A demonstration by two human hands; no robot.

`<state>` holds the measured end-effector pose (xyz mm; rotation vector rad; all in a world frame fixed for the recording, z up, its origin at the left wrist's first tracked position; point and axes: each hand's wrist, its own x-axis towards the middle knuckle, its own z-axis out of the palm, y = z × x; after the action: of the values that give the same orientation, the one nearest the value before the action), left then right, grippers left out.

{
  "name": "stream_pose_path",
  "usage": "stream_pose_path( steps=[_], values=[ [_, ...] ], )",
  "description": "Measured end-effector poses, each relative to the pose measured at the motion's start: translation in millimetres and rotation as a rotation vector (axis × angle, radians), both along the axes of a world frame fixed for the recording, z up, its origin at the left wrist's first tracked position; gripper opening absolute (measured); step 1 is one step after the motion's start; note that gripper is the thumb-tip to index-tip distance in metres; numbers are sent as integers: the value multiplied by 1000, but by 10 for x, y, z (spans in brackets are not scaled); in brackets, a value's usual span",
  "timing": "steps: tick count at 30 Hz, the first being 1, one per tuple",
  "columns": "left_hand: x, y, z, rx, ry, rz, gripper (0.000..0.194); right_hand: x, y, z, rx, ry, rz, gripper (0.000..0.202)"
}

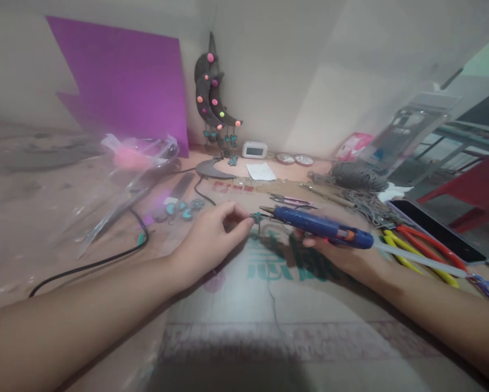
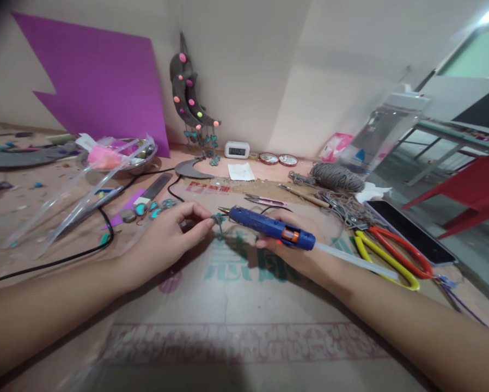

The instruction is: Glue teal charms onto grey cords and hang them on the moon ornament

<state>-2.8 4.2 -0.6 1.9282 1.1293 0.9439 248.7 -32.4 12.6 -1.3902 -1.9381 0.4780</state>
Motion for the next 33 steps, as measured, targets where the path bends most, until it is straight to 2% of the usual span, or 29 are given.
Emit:
stream_pose_path(
  steps=[8, 19, 29, 33],
  values=[
    [5, 18, -12, 21, 10, 13, 14, -49, 1, 53, 34, -51, 15, 15],
    [13, 1, 4, 50, 26, 13, 12, -20, 21, 39, 27, -165, -10, 28],
    [-1, 4, -19, 59, 26, -3, 13, -9, 54, 13, 105, -181, 17, 23],
    [4, 2, -13, 68, 33, -3, 13, -27, 36, 34, 85, -200, 0, 22]
  ],
)
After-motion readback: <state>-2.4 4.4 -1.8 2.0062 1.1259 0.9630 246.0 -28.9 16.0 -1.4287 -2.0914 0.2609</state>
